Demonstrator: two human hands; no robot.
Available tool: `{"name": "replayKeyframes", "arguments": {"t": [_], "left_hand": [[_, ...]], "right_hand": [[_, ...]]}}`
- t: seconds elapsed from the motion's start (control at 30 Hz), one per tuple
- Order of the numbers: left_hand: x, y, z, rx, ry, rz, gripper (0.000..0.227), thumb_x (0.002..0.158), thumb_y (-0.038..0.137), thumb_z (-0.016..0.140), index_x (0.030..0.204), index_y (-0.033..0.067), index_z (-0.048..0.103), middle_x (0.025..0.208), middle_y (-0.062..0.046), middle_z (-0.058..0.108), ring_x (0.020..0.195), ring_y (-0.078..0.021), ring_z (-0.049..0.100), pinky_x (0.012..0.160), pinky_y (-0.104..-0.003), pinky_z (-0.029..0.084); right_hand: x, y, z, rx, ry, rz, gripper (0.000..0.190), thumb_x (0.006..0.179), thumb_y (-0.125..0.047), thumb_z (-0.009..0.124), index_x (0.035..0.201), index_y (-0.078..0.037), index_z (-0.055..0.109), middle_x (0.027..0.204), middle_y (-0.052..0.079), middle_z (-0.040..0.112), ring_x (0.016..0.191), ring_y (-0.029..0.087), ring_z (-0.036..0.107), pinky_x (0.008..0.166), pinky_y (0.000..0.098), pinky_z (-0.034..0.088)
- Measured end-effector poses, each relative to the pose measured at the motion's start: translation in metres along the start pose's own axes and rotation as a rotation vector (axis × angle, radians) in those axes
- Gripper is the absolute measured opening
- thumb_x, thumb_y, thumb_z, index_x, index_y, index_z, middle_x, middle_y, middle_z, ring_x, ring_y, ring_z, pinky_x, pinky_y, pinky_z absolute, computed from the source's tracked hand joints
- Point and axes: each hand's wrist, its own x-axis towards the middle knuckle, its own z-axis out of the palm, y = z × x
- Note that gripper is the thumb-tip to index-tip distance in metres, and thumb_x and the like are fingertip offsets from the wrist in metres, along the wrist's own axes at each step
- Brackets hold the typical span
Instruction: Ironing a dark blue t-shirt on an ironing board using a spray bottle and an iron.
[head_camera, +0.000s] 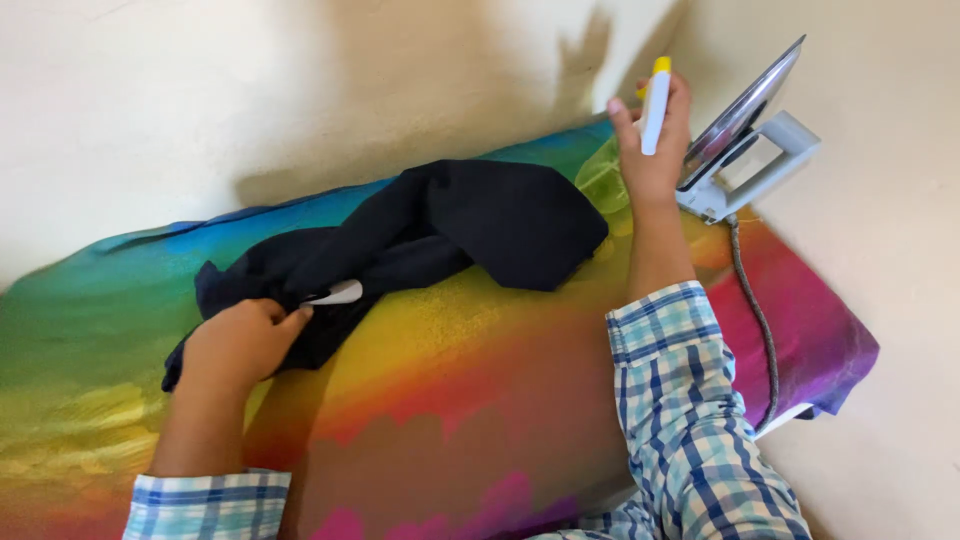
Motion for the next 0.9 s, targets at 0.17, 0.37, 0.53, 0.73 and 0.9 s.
{"name": "replayKeyframes", "arguments": {"t": [0.17, 0.37, 0.53, 0.73, 0.9], "left_hand": [[0.006, -0.007, -0.002, -0.024, 0.000, -0.058, 0.058, 0.093, 0.065, 0.056, 0.109, 0.0147, 0.081, 0.108, -0.022, 0.076, 0.105, -0.0430, 0.071, 0.092, -0.052, 0.056], [0.008, -0.009, 0.002, -0.035, -0.010, -0.043, 0.058, 0.093, 0.065, 0.055, 0.108, 0.0159, 0.081, 0.107, -0.020, 0.077, 0.104, -0.0418, 0.071, 0.092, -0.051, 0.056], [0.007, -0.011, 0.005, -0.043, -0.004, -0.041, 0.056, 0.092, 0.064, 0.056, 0.107, 0.0166, 0.082, 0.105, -0.018, 0.077, 0.102, -0.0406, 0.072, 0.091, -0.051, 0.056], [0.008, -0.010, 0.009, -0.012, 0.016, -0.014, 0.054, 0.092, 0.063, 0.056, 0.106, 0.0166, 0.081, 0.104, -0.018, 0.077, 0.100, -0.0403, 0.072, 0.089, -0.051, 0.056], [0.004, -0.005, 0.006, 0.006, 0.002, -0.018, 0.058, 0.090, 0.066, 0.057, 0.104, 0.0154, 0.081, 0.101, -0.017, 0.078, 0.099, -0.0388, 0.073, 0.088, -0.050, 0.057]], "right_hand": [[-0.012, 0.053, -0.010, -0.092, -0.106, -0.080, 0.070, 0.089, -0.011, 0.094, 0.134, -0.010, 0.041, 0.137, 0.013, 0.061, 0.120, 0.028, 0.064, 0.104, 0.0378, 0.054], [-0.012, 0.030, -0.022, -0.453, -0.401, 0.109, 0.103, 0.070, -0.011, 0.099, 0.148, -0.012, 0.032, 0.139, 0.024, 0.056, 0.130, 0.045, 0.056, 0.109, 0.0464, 0.047], [-0.019, 0.025, -0.011, -0.497, -0.507, 0.388, 0.121, 0.060, -0.006, 0.095, 0.154, -0.012, 0.019, 0.140, 0.027, 0.055, 0.131, 0.046, 0.055, 0.106, 0.0466, 0.048], [-0.048, 0.096, 0.020, -0.448, -0.272, 0.222, 0.105, 0.069, -0.006, 0.097, 0.147, -0.008, 0.027, 0.135, 0.026, 0.054, 0.127, 0.043, 0.056, 0.104, 0.0450, 0.051], [-0.060, 0.136, 0.023, -0.504, -0.260, 0.054, 0.050, 0.081, -0.001, 0.087, 0.121, -0.007, 0.058, 0.127, 0.020, 0.054, 0.121, 0.039, 0.056, 0.105, 0.0445, 0.049]]}}
